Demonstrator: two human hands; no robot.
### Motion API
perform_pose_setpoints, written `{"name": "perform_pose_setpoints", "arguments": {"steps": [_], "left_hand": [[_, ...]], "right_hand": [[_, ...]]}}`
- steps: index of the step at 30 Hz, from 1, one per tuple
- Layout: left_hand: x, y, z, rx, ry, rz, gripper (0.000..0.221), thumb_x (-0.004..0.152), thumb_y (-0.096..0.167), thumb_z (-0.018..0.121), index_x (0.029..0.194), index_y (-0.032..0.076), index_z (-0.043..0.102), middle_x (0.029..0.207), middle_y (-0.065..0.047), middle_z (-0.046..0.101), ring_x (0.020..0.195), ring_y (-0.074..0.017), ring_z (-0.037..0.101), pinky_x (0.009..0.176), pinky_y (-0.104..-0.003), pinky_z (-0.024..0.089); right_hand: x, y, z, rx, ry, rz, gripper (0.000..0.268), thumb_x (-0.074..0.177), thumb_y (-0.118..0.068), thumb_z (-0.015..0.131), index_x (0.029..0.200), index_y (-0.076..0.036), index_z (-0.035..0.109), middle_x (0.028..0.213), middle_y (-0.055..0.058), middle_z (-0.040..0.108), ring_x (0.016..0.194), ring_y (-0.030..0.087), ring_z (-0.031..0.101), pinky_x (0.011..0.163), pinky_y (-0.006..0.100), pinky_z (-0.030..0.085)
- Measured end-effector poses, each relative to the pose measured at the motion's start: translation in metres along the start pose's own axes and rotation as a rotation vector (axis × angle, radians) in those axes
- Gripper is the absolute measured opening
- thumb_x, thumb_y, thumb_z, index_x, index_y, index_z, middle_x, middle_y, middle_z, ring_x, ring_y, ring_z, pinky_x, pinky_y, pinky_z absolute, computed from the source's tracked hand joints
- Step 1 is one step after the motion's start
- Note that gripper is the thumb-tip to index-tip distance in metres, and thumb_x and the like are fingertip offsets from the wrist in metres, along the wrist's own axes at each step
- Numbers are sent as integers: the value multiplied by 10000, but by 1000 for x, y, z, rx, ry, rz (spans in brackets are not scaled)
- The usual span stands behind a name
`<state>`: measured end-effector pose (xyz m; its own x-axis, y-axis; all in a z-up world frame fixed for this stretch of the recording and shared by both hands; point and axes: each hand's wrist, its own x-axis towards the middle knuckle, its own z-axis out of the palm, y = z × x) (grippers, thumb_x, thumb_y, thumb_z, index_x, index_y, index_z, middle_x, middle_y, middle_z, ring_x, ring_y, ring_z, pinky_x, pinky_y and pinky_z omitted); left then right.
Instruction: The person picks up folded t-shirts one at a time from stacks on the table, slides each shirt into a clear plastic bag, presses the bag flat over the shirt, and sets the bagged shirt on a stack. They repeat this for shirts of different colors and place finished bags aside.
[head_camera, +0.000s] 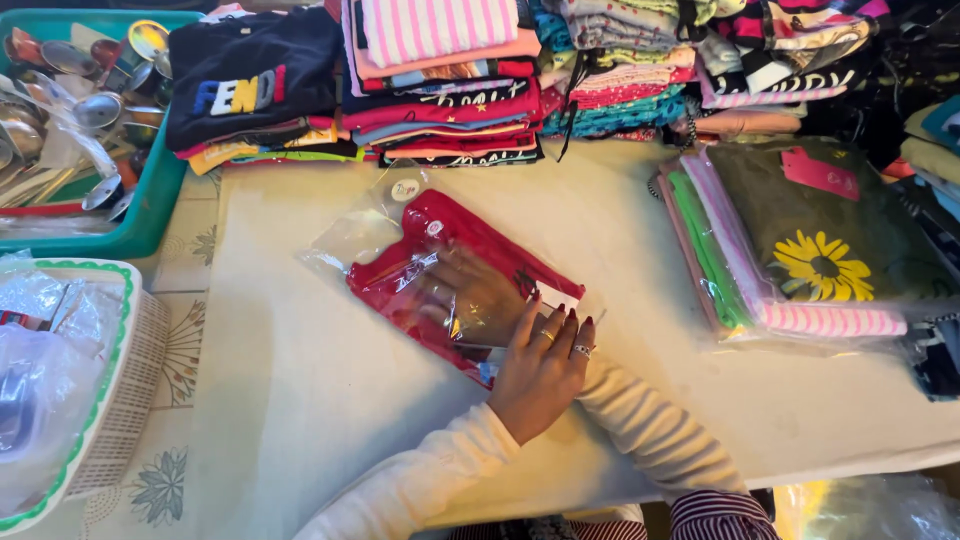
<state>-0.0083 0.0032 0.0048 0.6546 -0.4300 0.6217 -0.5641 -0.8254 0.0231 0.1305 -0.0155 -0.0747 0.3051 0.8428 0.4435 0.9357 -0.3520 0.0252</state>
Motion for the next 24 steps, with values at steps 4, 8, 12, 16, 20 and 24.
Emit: {"name": "perform_pose_setpoints", "arguments": {"steps": [4,8,12,16,20,24], "left_hand": [[0,3,-8,-68,-4,-21,444,900,172,564,1265,-66,649,1248,-223,702,1261,-321,623,1228,-553,314],[4,-5,-9,-42,38,-17,428,916,179,566,1270,-47,647,1251,-207,699,1269,-333,617,1228,-572,293],[1,-1,-1,-114,45,-23,408,932,169,564,1273,-38,652,1261,-181,709,1308,-316,613,1245,-559,277],[-1,-3,14,-155,15,53,391,921,165,559,1248,-22,666,1241,-174,716,1293,-278,623,1249,-619,243],[-3,-3,7,-183,21,86,358,942,174,558,1229,-4,678,1249,-157,724,1273,-269,636,1263,-617,238],[6,-6,-5,-153,74,-36,363,921,190,587,1224,20,692,1196,-145,726,1226,-305,631,1213,-627,245]], "right_hand": [[16,4,-34,3,-249,330,779,937,-524,603,1554,-127,344,1583,202,338,1447,429,307,1181,569,207],[18,3,-35,-100,-76,251,833,924,-618,577,1583,-163,349,1634,193,336,1511,383,315,1238,556,221],[18,-4,-42,48,-151,247,877,926,-634,576,1566,-93,320,1624,217,325,1502,389,327,1216,554,243],[46,-11,-72,203,-337,289,900,886,-650,586,1574,-123,341,1623,215,318,1366,408,407,1177,558,267],[49,-8,-46,205,-125,269,859,917,-674,538,1540,-94,416,1587,220,417,1398,401,468,1155,502,359],[31,6,-1,-189,-61,96,738,1012,-644,544,1519,-119,435,1567,146,484,1510,340,438,1311,509,278]]}}
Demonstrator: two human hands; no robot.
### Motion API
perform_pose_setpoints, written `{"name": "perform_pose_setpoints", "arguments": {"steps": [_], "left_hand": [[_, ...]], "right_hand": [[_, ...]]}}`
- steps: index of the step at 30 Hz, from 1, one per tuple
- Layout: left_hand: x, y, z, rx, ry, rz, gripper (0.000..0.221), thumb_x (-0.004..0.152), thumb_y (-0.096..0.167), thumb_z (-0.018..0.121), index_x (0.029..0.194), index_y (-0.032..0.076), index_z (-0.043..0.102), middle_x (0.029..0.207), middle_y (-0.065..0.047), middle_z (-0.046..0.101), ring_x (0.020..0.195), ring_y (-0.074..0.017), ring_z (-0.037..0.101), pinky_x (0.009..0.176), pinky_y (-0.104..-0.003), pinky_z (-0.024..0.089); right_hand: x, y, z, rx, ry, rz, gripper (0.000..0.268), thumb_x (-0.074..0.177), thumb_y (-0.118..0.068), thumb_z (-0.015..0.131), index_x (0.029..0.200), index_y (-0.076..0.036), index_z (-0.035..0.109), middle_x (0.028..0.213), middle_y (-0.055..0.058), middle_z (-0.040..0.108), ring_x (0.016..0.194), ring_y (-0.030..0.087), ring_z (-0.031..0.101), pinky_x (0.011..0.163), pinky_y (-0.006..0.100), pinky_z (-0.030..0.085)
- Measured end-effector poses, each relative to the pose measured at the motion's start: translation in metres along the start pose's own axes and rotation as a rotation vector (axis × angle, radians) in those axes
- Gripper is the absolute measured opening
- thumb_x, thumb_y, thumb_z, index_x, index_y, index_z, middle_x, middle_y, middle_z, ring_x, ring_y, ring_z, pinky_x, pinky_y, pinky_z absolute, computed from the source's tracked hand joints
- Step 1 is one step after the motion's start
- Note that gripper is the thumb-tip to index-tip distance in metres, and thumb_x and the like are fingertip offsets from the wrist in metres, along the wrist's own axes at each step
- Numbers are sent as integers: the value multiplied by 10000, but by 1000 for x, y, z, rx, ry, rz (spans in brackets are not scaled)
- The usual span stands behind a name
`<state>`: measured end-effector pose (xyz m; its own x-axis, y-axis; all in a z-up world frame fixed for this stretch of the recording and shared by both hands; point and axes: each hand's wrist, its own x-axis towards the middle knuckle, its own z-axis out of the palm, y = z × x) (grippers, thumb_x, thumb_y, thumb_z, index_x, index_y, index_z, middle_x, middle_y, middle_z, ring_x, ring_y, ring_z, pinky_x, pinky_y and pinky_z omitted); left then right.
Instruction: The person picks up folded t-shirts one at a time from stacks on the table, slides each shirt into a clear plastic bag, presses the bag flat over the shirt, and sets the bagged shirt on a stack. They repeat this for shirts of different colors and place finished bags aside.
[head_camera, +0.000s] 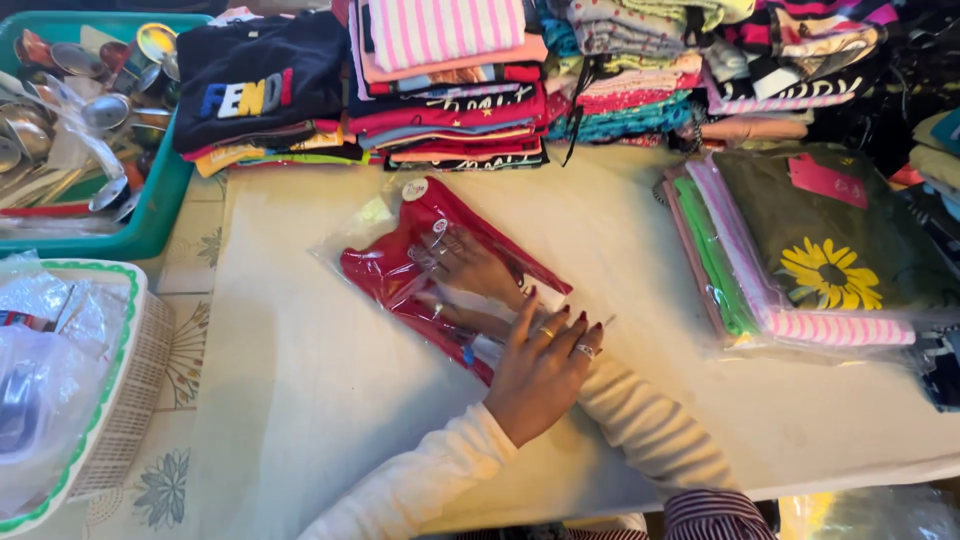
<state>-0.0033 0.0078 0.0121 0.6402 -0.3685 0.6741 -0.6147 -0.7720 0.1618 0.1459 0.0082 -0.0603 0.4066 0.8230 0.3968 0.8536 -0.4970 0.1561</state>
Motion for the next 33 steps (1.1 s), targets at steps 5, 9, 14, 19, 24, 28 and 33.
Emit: {"name": "perform_pose_setpoints", "arguments": {"steps": [5,9,14,19,24,28,33], "left_hand": [[-11,11,19,-159,-14,-57,298,961,172,591,1217,56,690,1228,-112,732,1268,-263,639,1256,-599,255],[-20,22,22,-303,-89,-39,273,1021,164,579,1262,80,676,1274,-92,715,1324,-227,623,1308,-572,264],[-10,19,-4,-226,-39,13,361,954,141,579,1299,82,671,1337,-83,690,1351,-258,592,1282,-623,225],[-10,22,-5,-37,-65,57,485,912,192,606,1379,69,652,1430,-146,615,1390,-316,538,1260,-629,222],[-7,22,-6,-167,-35,41,433,973,249,614,1358,54,653,1390,-169,611,1370,-353,521,1226,-652,219],[-15,24,15,-190,-88,-6,349,974,217,598,1280,75,683,1364,-84,667,1384,-268,554,1266,-654,224],[-14,18,12,-215,-113,-42,360,1002,272,612,1280,56,685,1336,-102,669,1347,-293,554,1245,-631,237]], "right_hand": [[10,13,-42,177,-66,112,966,917,-703,564,1587,-45,333,1570,243,407,1466,416,382,1234,501,250],[35,33,-21,259,-121,267,945,870,-718,522,1603,-152,334,1644,223,319,1470,433,340,1217,469,234],[26,36,-31,153,-245,346,924,894,-754,494,1616,-214,291,1628,219,298,1496,449,265,1234,548,138],[-10,48,-33,159,-336,575,903,911,-746,482,1613,-240,224,1639,206,228,1466,514,171,1193,588,94],[-39,23,-25,261,-144,186,776,954,-519,520,1634,-228,286,1708,176,226,1568,422,232,1252,644,125],[-7,5,-41,317,-255,219,714,994,-478,560,1616,-233,309,1690,178,186,1539,457,169,1164,709,88],[11,8,-38,285,-243,264,759,933,-467,591,1614,-261,327,1684,139,209,1537,427,194,1225,694,109]]}}
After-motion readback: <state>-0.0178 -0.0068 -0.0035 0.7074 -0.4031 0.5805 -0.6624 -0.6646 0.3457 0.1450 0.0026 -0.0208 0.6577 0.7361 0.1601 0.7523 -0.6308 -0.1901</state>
